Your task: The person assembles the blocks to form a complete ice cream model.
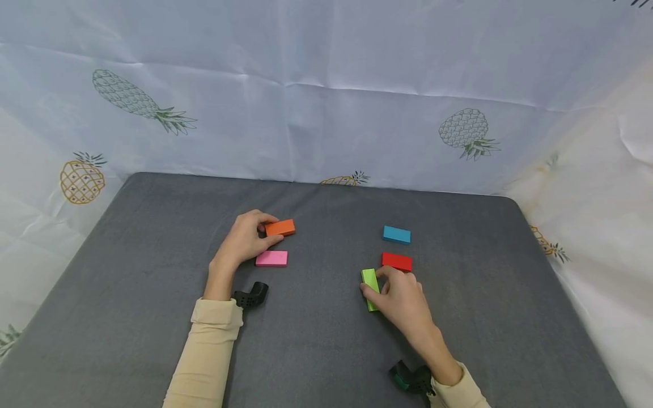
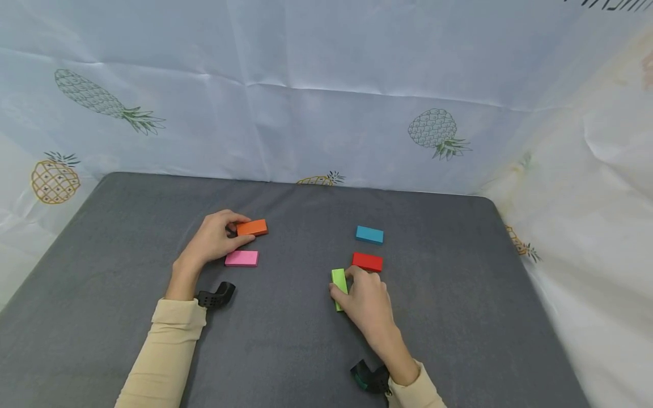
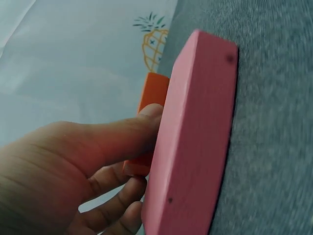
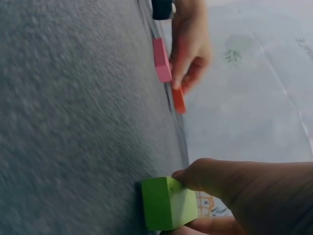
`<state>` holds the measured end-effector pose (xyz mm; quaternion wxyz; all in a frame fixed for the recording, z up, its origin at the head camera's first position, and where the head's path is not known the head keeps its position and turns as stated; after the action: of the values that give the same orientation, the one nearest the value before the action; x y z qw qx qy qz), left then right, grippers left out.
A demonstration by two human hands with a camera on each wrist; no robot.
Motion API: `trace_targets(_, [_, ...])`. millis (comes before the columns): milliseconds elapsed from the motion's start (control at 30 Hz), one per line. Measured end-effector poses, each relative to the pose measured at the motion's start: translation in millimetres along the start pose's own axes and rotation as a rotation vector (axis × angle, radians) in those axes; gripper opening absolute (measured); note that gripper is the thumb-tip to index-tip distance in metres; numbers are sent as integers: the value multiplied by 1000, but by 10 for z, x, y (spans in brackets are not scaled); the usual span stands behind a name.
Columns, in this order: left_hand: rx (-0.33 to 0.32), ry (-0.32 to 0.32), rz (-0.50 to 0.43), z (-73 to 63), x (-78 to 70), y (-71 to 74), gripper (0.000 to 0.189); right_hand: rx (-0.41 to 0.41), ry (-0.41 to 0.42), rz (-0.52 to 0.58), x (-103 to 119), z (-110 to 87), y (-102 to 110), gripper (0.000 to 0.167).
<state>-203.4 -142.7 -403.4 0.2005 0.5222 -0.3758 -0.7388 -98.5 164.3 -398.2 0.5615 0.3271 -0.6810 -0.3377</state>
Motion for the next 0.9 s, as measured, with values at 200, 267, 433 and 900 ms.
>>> trace_targets(200, [17,-1,-28,36,-95,-56,34,-11,19,15,52,-10,-64,32])
trace_targets(267, [21,-11,-33,51,-136,-78,34,-25,32,24,66,-12,-76,32])
trace_targets(433, [29,-43,-21,83,-256,-124,34,-65,72,41,95,-26,-101,33])
trace_targets(900, [75,-112,-46,130,-526,-350,32,-102,100,72,147,-61,-184,31])
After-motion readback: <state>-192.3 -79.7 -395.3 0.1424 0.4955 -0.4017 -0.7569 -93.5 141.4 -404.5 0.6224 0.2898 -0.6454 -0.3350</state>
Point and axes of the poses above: each hand's wrist, its own z-axis towards the middle knuckle, its own y-axis out of the back of the hand, x = y × z, the point moved 5 cm from there along z, towards the middle knuckle, and after that the axes turned 6 degrees about -y, right-handed, at the moved point
